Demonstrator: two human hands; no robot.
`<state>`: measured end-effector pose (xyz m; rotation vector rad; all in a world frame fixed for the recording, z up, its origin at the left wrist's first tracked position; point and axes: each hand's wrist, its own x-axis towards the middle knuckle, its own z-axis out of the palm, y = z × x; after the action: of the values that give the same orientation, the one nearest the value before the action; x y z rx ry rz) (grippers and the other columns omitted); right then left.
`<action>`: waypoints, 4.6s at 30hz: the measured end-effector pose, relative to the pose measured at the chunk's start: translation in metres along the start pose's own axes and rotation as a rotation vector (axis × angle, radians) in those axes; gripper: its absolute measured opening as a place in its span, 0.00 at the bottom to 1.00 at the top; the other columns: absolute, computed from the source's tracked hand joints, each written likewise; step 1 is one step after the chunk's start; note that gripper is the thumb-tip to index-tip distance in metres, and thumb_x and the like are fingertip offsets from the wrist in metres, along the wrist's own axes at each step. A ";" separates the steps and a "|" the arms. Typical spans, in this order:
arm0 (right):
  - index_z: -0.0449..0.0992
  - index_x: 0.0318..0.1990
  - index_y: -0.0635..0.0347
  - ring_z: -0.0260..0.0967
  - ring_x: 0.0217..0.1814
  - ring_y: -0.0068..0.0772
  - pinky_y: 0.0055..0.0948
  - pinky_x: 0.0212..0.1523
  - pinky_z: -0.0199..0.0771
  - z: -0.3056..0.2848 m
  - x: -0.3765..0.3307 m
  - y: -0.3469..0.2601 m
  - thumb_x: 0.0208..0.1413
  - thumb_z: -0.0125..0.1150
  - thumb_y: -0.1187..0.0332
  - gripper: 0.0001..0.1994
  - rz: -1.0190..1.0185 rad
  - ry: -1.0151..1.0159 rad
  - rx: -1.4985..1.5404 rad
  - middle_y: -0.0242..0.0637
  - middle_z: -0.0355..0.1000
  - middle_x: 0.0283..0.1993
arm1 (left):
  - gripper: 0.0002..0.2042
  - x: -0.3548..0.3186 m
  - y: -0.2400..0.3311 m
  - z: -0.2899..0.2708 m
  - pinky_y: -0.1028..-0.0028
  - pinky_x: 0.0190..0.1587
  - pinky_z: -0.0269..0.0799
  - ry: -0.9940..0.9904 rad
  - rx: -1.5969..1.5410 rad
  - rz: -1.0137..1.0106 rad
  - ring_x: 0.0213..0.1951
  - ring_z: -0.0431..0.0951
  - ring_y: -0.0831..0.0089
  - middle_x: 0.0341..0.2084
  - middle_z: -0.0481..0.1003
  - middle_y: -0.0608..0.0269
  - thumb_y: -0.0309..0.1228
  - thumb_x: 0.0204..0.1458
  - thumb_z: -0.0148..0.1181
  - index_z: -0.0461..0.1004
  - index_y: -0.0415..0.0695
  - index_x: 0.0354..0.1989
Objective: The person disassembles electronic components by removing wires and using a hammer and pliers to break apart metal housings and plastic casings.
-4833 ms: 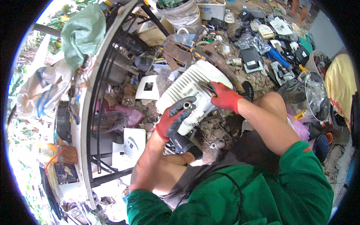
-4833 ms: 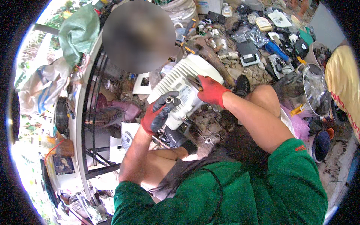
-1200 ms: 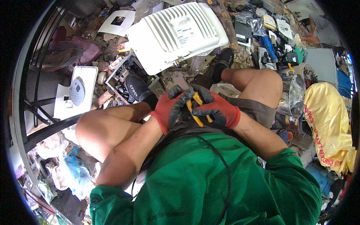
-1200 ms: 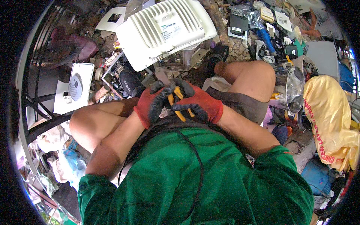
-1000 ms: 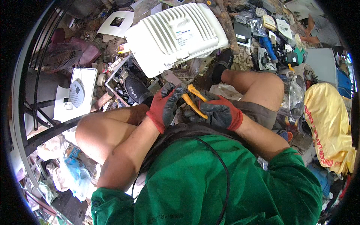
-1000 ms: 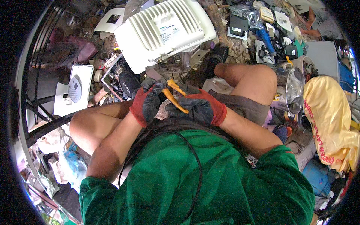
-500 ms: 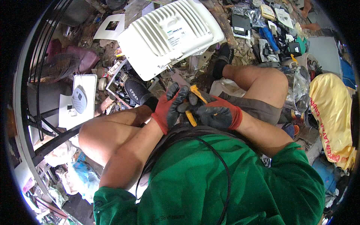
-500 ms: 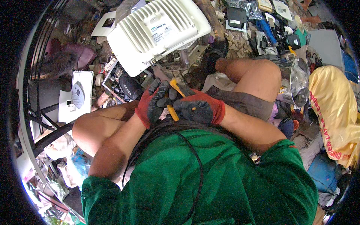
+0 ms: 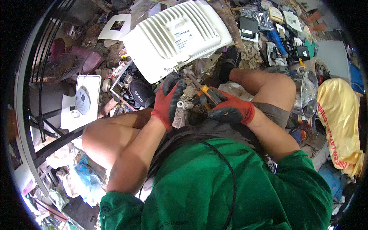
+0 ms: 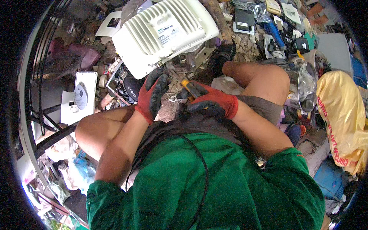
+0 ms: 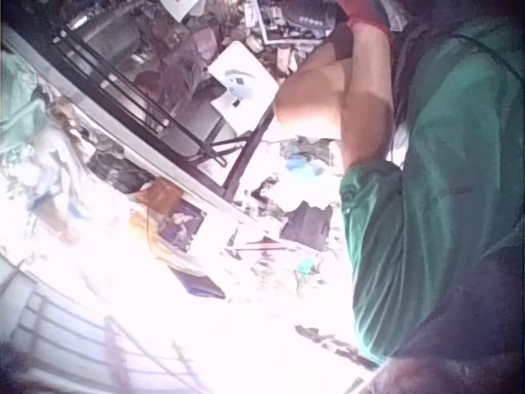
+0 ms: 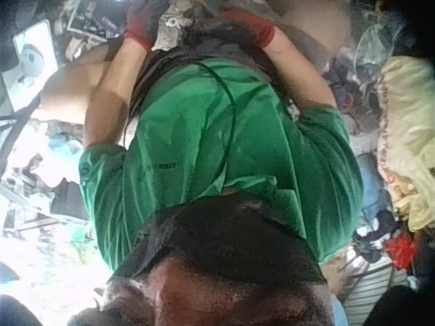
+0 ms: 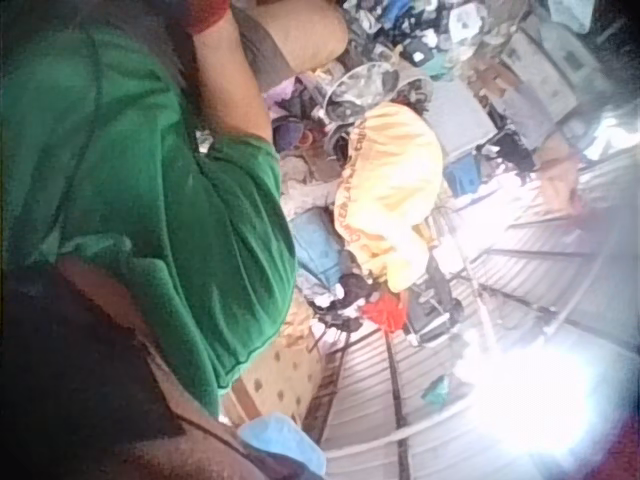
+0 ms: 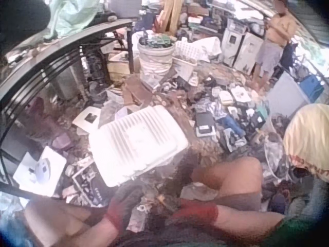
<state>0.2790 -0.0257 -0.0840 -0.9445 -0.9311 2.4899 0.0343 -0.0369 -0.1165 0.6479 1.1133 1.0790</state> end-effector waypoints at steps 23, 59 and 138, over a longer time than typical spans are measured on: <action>0.58 0.68 0.60 0.59 0.64 0.28 0.28 0.63 0.59 -0.015 0.021 -0.104 0.46 0.71 0.67 0.40 0.273 -0.061 -0.815 0.36 0.64 0.64 | 0.19 0.021 0.018 -0.011 0.66 0.49 0.75 0.125 -0.257 -0.210 0.44 0.79 0.63 0.45 0.77 0.54 0.38 0.62 0.53 0.70 0.35 0.53; 0.73 0.43 0.57 0.66 0.43 0.47 0.43 0.45 0.69 0.002 0.061 -0.125 0.49 0.63 0.54 0.19 -0.732 0.673 -1.756 0.41 0.73 0.38 | 0.16 0.036 -0.003 0.013 0.63 0.46 0.77 0.216 -0.526 -0.078 0.44 0.78 0.61 0.46 0.75 0.54 0.35 0.64 0.48 0.70 0.37 0.53; 0.76 0.40 0.58 0.74 0.36 0.23 0.26 0.38 0.73 0.020 0.049 -0.223 0.52 0.66 0.59 0.14 -1.192 0.569 -0.636 0.32 0.77 0.32 | 0.16 0.066 0.116 -0.013 0.77 0.41 0.70 -0.271 1.140 0.217 0.36 0.74 0.77 0.37 0.79 0.59 0.31 0.62 0.50 0.70 0.39 0.56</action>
<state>0.2441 0.1532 0.0540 -0.7971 -1.4794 0.8889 -0.0155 0.0672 -0.0471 1.7792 1.3851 0.4082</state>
